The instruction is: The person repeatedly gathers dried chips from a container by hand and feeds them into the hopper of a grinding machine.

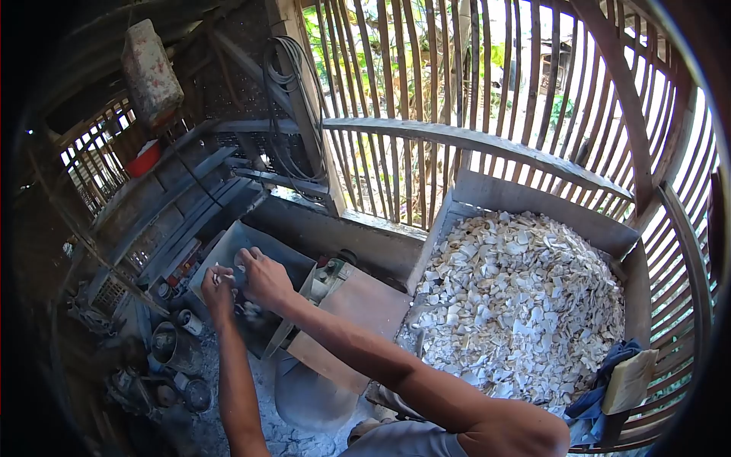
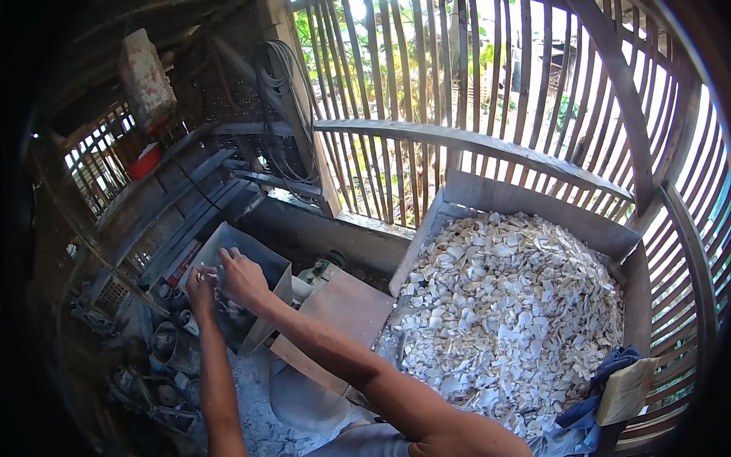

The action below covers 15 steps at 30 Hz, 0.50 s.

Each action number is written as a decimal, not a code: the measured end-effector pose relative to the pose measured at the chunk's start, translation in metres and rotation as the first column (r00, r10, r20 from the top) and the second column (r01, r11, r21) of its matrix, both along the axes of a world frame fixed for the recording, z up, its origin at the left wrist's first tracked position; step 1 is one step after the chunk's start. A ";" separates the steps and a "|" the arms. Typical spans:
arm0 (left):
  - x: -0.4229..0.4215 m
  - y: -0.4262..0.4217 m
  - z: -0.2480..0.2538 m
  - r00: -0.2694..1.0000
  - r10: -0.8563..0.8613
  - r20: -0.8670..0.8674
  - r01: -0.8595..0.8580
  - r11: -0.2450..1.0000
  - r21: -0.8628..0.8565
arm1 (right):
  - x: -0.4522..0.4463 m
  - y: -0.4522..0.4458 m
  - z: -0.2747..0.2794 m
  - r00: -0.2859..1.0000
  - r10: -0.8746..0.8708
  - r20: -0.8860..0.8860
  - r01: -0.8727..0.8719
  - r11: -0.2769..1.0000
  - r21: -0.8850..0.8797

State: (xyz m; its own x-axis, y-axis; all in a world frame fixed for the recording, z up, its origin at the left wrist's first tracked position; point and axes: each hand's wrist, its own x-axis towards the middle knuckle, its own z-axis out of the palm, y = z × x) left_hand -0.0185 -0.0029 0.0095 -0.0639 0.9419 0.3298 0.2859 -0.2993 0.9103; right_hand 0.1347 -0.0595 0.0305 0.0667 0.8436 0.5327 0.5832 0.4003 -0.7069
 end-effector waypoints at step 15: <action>-0.005 0.011 -0.007 0.998 -0.064 -0.023 0.065 0.997 0.042 | 0.000 -0.002 0.001 0.996 -0.056 0.064 0.054 0.998 0.028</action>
